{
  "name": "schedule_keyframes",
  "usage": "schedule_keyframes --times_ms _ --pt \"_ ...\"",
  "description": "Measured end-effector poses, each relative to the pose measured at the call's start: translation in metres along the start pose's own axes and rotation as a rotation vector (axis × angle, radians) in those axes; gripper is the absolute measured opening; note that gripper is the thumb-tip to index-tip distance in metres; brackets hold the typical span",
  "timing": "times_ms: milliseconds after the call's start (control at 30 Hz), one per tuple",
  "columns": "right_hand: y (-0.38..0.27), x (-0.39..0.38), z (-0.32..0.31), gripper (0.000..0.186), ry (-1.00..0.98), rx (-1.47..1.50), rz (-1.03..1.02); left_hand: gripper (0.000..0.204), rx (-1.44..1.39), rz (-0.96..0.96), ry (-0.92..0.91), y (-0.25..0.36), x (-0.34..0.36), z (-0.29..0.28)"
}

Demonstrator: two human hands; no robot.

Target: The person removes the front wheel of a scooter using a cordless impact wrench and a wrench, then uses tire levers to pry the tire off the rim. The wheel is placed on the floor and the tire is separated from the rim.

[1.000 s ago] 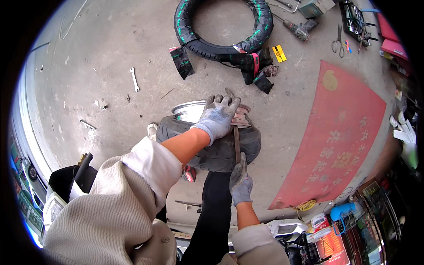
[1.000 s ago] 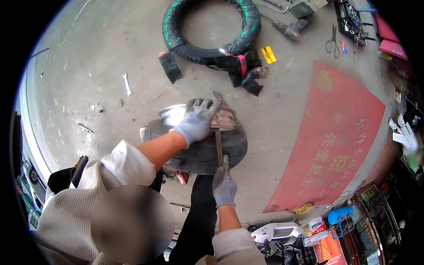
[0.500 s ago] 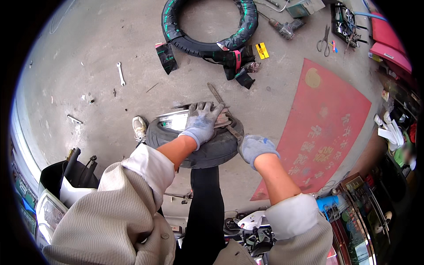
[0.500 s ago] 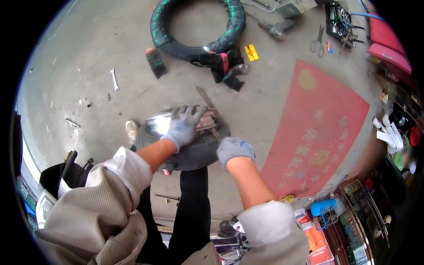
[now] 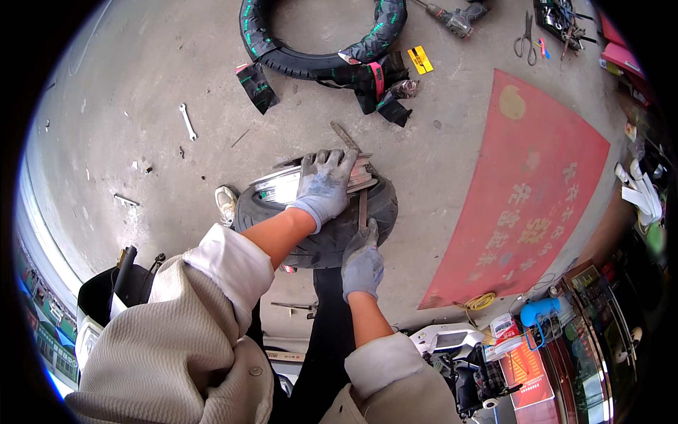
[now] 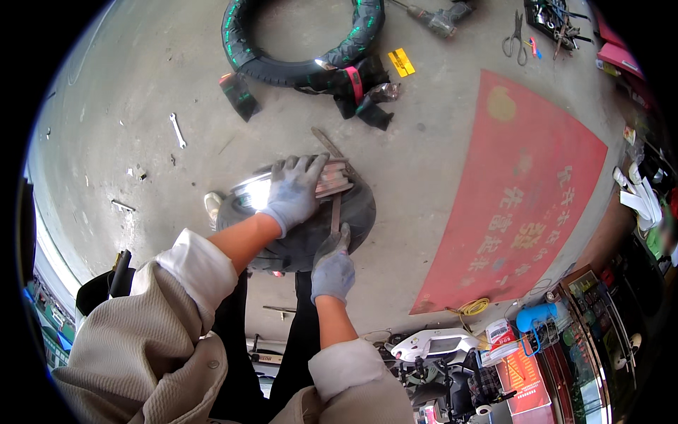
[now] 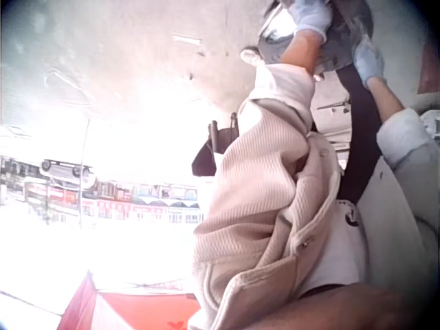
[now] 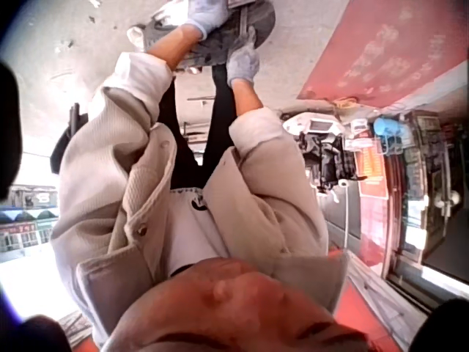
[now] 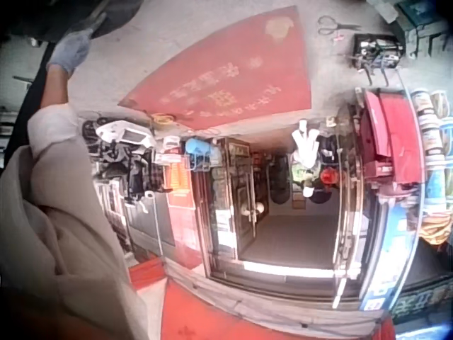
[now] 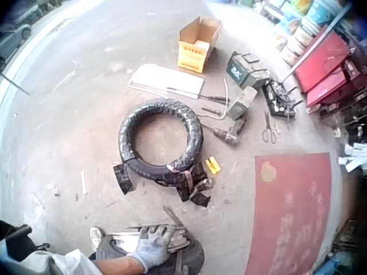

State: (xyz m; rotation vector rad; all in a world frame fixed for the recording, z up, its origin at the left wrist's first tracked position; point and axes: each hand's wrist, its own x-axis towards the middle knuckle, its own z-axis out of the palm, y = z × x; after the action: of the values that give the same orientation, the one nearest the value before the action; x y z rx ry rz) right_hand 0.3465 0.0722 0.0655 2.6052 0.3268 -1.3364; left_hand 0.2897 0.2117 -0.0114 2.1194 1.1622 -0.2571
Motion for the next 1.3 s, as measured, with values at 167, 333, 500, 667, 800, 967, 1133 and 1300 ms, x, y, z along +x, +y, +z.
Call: schedule_keyframes --times_ms 167,333,500,667,800,967,1133,1300 --pt "0.000 0.026 0.114 0.048 0.132 0.400 -0.092 0.065 0.024 0.072 -0.082 -0.029 0.025 -0.023" --pt "-0.095 -0.002 0.156 0.060 0.400 0.564 -0.390 0.066 0.198 -0.060 -0.017 -0.092 0.049 -0.048" --pt "-0.056 -0.080 0.110 0.060 0.041 0.397 -0.243 0.070 0.190 -0.014 -0.100 -0.080 -0.026 -0.054" --pt "-0.014 -0.051 -0.048 0.051 -0.269 -0.294 -0.392 0.066 0.089 0.011 -0.023 -0.051 -0.033 -0.032" --pt "-0.060 0.021 -0.123 0.041 -0.274 -0.750 -0.502 0.063 0.111 -0.024 0.050 -0.031 -0.039 -0.008" --pt "-0.063 0.012 -0.056 0.038 -0.161 -0.719 -0.156 0.058 0.006 -0.061 0.152 0.028 -0.046 0.023" --pt "-0.033 -0.006 -0.047 0.074 -0.270 -0.344 0.016 0.054 0.088 -0.037 0.127 0.011 -0.063 0.027" --pt "0.003 0.016 -0.023 0.089 -0.141 0.099 0.237 0.051 -0.002 -0.020 0.030 0.016 -0.041 0.019"
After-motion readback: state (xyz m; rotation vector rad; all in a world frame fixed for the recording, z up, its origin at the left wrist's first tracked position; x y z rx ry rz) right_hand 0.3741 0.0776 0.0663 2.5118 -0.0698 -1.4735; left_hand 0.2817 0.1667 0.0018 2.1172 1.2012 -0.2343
